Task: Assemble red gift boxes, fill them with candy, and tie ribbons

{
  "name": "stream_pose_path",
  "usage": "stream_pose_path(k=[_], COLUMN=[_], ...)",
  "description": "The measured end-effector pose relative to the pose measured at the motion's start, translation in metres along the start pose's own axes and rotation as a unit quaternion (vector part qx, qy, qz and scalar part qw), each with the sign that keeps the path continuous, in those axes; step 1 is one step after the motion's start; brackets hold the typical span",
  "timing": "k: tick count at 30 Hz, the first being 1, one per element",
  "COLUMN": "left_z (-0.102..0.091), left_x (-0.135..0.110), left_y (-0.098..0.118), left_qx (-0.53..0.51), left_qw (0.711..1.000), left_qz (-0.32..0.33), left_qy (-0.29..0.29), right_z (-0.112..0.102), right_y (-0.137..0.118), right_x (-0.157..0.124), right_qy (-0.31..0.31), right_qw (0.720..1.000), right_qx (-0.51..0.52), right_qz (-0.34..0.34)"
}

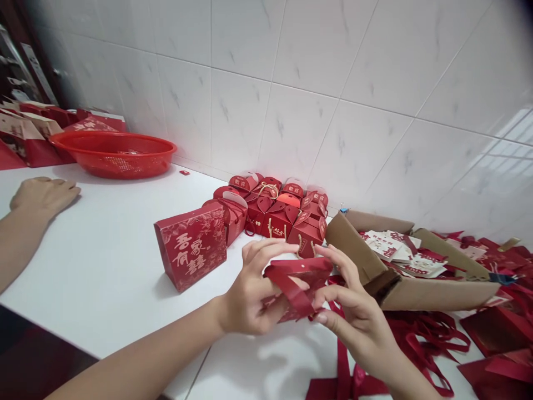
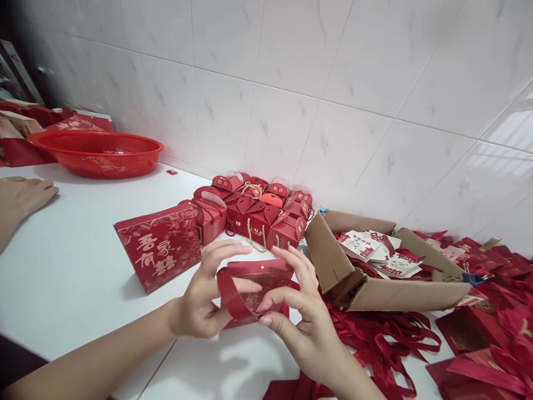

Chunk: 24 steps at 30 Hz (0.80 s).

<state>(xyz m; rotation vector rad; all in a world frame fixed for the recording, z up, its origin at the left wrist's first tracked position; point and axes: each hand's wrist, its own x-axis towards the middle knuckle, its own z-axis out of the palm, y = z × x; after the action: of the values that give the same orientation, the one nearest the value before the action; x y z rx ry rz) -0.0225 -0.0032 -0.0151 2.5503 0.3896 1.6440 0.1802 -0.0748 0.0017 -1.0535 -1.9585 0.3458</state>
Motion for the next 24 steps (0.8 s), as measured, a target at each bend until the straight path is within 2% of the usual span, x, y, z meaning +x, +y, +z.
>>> stream_pose_path(k=[4,8,16,18,22,24], left_z=[-0.001,0.001,0.003,0.003,0.005,0.006], left_x=[0.000,-0.001,-0.002,-0.002,-0.001,0.000], left_y=[0.007,0.008,0.008,0.009,0.013,0.014], left_qx=[0.007,0.040,-0.014,-0.011,0.000,0.001], left_qw=[0.998,0.997,0.995,0.996,0.998,0.999], left_qz=[0.054,0.060,0.092,0.085,0.049,0.039], left_qy=[0.020,0.035,0.033,0.033,0.029,0.026], right_z=[0.002,0.003,0.006,0.008,0.013,0.016], right_y=[-0.003,-0.009,-0.018,-0.019,-0.017,-0.016], right_x=[-0.001,-0.002,-0.008,-0.008,-0.006,-0.005], right_qy=[0.000,-0.001,-0.055,-0.036,0.060,0.088], right_qw=[1.000,0.999,0.996,0.997,0.992,0.987], right_qx=[0.003,0.018,0.037,0.050,0.093,0.110], right_qz=[0.002,0.028,0.053,0.052,0.057,0.074])
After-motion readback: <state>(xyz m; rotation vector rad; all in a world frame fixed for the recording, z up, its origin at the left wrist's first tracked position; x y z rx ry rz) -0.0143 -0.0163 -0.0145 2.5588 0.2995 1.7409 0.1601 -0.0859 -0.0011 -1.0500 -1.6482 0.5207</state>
